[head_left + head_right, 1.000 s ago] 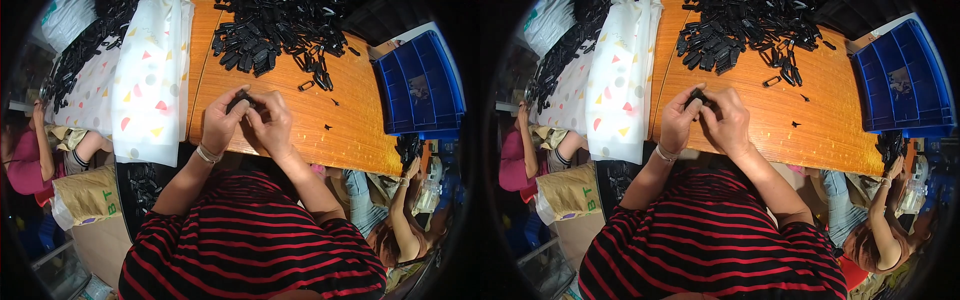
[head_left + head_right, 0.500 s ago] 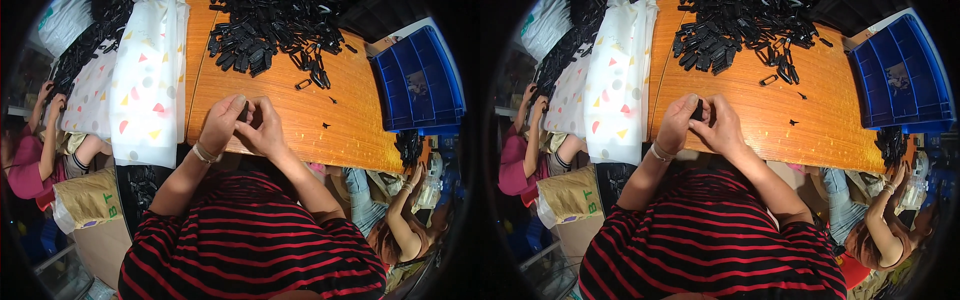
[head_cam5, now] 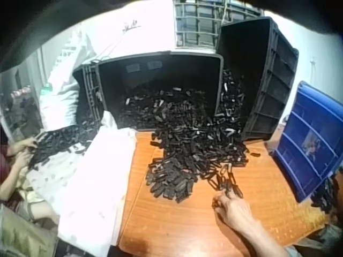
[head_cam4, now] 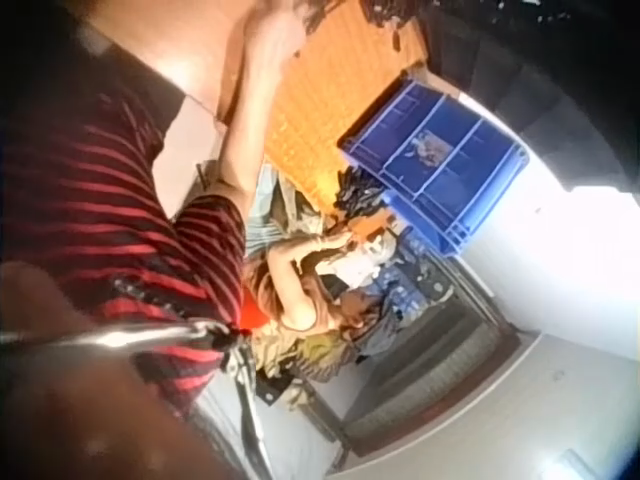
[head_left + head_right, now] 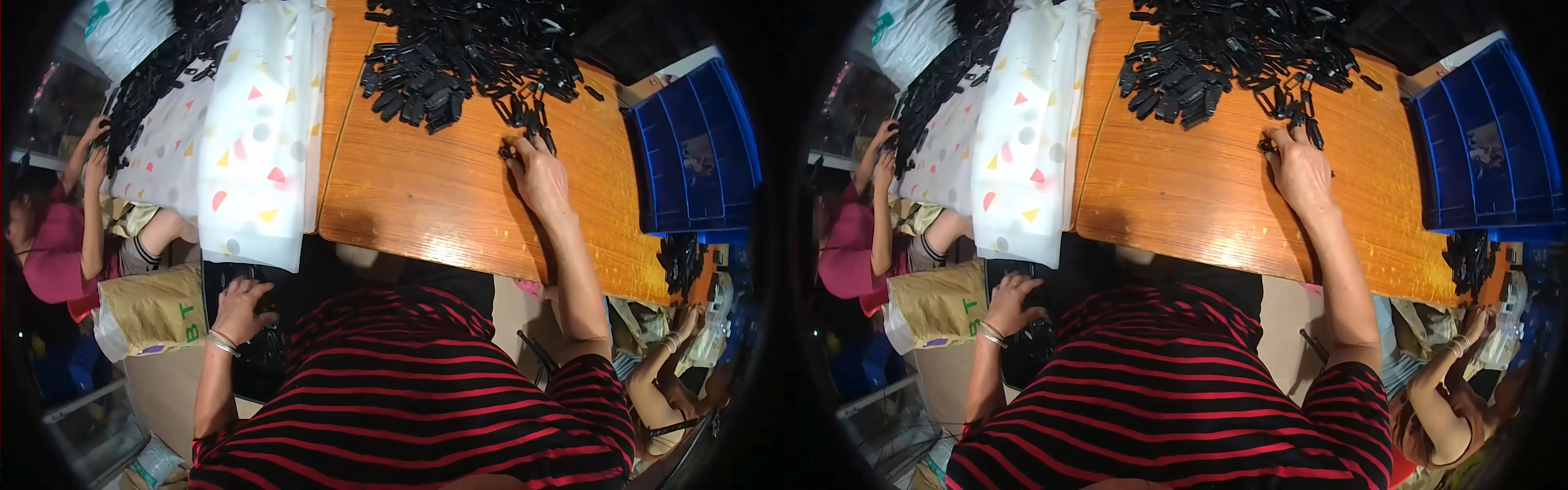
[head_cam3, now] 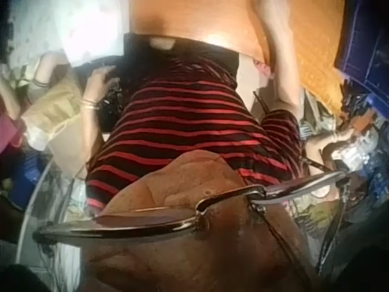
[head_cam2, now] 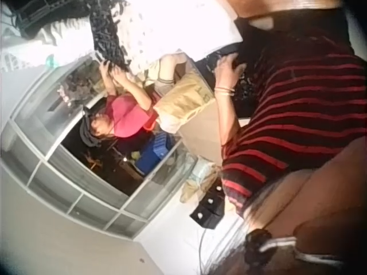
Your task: Assembling small black plastic components at a workbench.
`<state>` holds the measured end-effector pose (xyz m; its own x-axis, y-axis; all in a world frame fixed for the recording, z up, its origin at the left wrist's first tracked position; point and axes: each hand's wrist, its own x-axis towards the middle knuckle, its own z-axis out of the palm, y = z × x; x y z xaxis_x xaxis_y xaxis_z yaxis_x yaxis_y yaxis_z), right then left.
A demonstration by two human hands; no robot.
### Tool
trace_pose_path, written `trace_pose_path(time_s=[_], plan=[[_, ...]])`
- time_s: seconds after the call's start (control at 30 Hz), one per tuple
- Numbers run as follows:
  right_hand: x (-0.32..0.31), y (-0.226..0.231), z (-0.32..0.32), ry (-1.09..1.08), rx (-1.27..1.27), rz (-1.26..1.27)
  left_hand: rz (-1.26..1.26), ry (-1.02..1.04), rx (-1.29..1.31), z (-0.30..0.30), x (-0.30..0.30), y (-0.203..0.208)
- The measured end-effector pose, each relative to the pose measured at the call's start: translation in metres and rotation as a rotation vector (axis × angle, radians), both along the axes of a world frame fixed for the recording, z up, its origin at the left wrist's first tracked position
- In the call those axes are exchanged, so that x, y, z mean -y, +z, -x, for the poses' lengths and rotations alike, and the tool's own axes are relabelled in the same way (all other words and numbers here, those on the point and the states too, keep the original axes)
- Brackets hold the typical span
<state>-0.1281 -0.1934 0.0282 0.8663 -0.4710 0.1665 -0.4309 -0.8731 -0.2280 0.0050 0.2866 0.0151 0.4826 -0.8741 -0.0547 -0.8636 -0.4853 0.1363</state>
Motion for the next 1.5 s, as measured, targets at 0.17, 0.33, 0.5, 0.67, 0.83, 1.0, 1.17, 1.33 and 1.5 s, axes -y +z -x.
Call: trace_pose_path(time_s=[0.17, 0.33, 0.5, 0.67, 0.83, 1.0, 1.17, 1.33, 1.5], plan=[[-0.01, 0.002, -0.007, 0.027, -0.019, -0.059, 0.227, -0.029, -1.024, -0.017, 0.084, 0.051], [-0.033, -0.002, -0.008, 0.096, 0.035, -0.079, 0.59, 0.131, -0.485, -0.076, 0.207, 0.03], [-0.05, 0.003, -0.005, 0.194, 0.103, -0.073, 0.659, 0.071, -0.092, -0.119, 0.281, -0.01], [-0.051, -0.013, -0.004, 0.245, 0.237, -0.242, 0.545, 0.056, 0.01, -0.119, 0.294, -0.016], [-0.051, -0.017, -0.004, 0.155, 0.213, -0.154, 0.409, 0.1, 0.001, -0.107, 0.275, -0.006], [-0.051, -0.012, 0.005, 0.192, 0.216, -0.174, 0.445, 0.155, -0.027, -0.098, 0.265, 0.002], [-0.053, -0.007, 0.002, 0.214, 0.146, -0.162, 0.472, 0.057, -0.007, -0.098, 0.265, -0.006], [-0.072, -0.005, -0.023, 0.176, 0.493, -0.354, 0.76, 0.124, -0.589, -0.083, 0.261, -0.011], [-0.092, -0.006, -0.041, 0.109, 0.66, -0.56, 0.896, 0.198, -1.266, -0.047, 0.254, 0.009]])
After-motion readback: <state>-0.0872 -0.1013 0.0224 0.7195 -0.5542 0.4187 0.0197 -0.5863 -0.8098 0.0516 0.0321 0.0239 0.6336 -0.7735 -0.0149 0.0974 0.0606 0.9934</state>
